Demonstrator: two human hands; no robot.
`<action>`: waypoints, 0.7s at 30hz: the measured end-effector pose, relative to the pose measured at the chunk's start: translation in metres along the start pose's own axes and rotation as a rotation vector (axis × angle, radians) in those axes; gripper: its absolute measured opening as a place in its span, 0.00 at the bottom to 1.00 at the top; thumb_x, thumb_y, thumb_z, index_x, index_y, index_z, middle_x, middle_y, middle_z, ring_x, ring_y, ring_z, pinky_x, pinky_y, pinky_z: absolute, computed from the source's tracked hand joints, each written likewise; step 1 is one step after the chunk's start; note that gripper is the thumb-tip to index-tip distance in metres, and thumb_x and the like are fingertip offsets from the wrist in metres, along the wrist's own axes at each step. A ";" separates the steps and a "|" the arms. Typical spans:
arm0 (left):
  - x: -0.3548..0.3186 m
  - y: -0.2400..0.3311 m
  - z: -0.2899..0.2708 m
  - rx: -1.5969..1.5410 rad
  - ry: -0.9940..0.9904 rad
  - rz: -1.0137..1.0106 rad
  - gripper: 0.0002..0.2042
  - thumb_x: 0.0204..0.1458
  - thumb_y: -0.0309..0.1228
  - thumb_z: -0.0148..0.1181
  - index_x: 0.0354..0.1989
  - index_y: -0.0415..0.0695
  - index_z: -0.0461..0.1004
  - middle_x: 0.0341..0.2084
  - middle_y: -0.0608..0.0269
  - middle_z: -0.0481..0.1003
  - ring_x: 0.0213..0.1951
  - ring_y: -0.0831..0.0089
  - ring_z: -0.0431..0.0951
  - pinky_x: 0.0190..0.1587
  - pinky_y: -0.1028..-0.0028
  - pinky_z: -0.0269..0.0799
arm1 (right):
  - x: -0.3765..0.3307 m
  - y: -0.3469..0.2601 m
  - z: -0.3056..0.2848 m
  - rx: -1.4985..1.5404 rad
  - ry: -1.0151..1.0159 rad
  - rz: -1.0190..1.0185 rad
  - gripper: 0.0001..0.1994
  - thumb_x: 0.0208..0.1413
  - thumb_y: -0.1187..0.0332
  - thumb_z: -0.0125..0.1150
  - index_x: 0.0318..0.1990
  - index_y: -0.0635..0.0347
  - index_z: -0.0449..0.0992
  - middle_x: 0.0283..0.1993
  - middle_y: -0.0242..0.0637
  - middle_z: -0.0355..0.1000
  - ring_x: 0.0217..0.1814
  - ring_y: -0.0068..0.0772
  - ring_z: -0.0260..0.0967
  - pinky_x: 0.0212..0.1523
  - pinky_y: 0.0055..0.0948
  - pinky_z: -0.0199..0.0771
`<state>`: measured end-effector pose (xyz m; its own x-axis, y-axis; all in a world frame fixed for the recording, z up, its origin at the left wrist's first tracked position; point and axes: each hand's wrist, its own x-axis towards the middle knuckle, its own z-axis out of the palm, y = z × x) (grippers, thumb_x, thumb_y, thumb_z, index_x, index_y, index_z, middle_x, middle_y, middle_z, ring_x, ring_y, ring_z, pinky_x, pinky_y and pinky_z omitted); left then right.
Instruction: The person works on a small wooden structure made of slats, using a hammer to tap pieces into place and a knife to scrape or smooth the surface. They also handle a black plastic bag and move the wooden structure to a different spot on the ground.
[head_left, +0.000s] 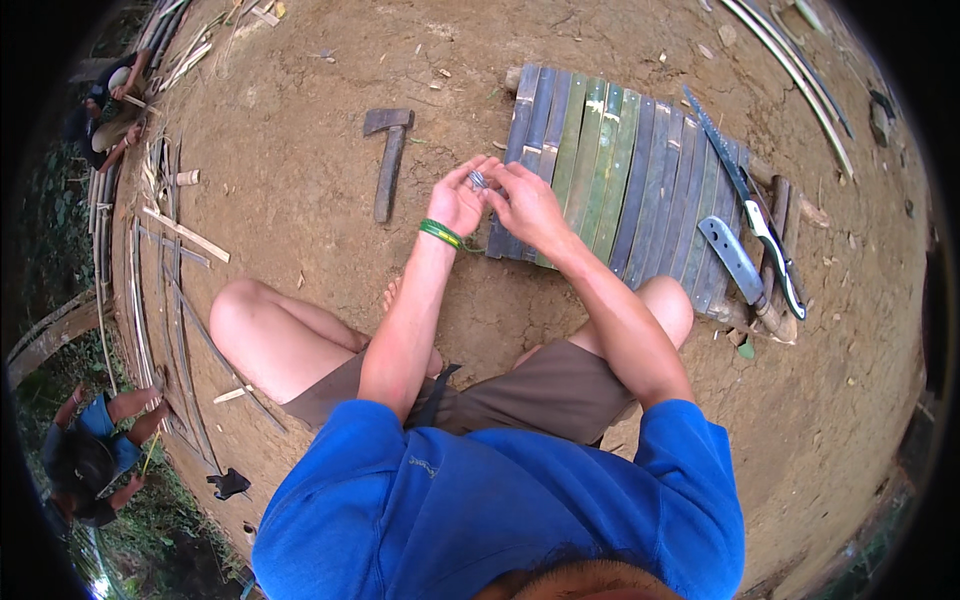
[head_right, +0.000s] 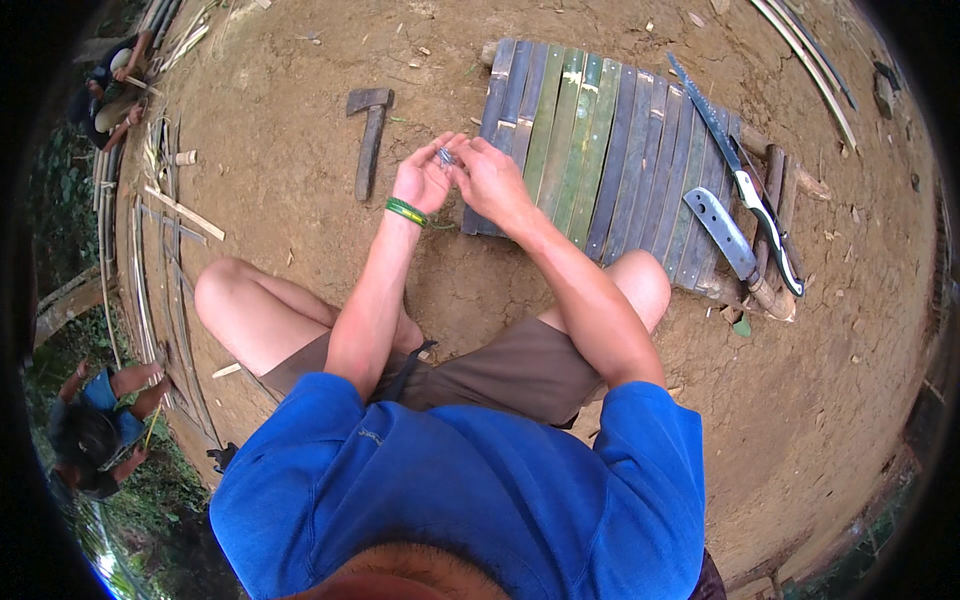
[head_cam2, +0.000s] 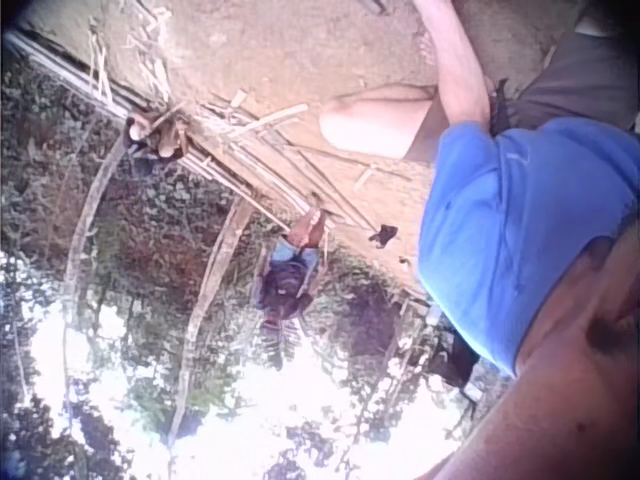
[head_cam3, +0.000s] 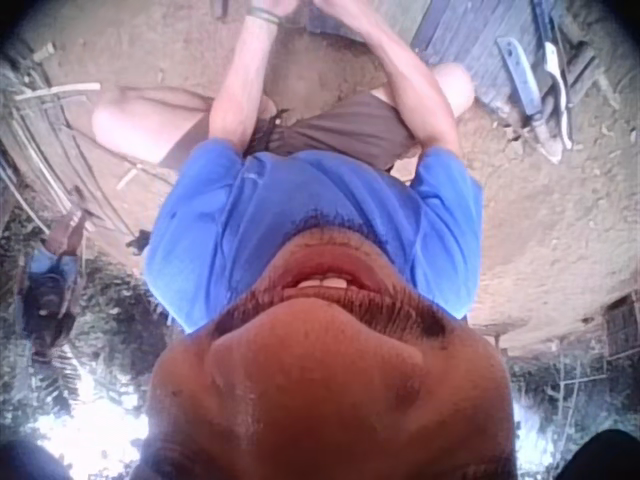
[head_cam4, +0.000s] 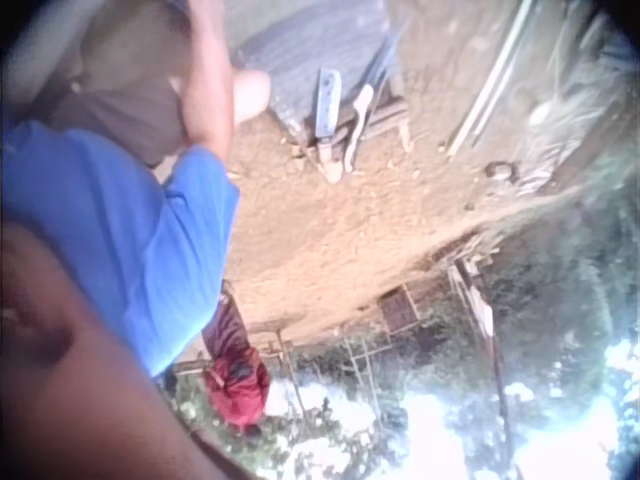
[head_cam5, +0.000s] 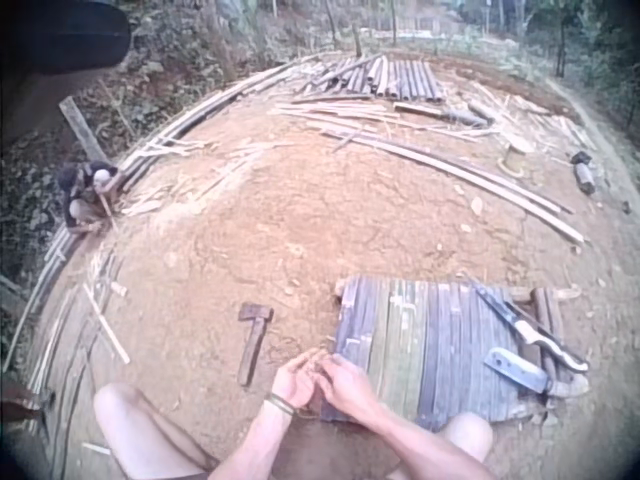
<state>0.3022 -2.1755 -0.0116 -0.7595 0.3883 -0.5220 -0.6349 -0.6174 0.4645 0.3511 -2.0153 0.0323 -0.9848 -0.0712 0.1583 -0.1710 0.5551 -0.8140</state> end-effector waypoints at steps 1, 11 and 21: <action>-0.003 -0.007 0.006 0.012 0.016 0.024 0.18 0.66 0.31 0.45 0.60 0.32 0.64 0.53 0.48 0.74 0.51 0.61 0.77 0.52 0.68 0.75 | 0.000 0.002 0.004 -0.032 -0.009 0.015 0.10 0.54 0.70 0.63 0.43 0.61 0.78 0.38 0.48 0.74 0.41 0.52 0.75 0.42 0.44 0.77; 0.032 -0.009 -0.027 0.000 0.338 -0.071 0.19 0.64 0.31 0.50 0.61 0.34 0.64 0.50 0.48 0.74 0.54 0.60 0.75 0.61 0.64 0.70 | 0.011 0.028 0.037 -0.077 0.118 0.163 0.05 0.55 0.75 0.58 0.37 0.67 0.76 0.37 0.53 0.75 0.39 0.60 0.75 0.42 0.50 0.76; 0.018 0.057 -0.017 1.615 -0.147 0.933 0.24 0.43 0.20 0.65 0.53 0.44 0.77 0.45 0.48 0.77 0.49 0.53 0.77 0.54 0.62 0.73 | 0.078 0.008 0.042 0.346 0.046 0.409 0.13 0.53 0.76 0.65 0.43 0.68 0.69 0.31 0.42 0.79 0.32 0.28 0.78 0.33 0.28 0.78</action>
<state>0.2551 -2.2150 -0.0066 -0.8450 0.4535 0.2832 0.5014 0.4881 0.7144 0.2719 -2.0513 0.0142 -0.9720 0.1347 -0.1925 0.2191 0.2236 -0.9498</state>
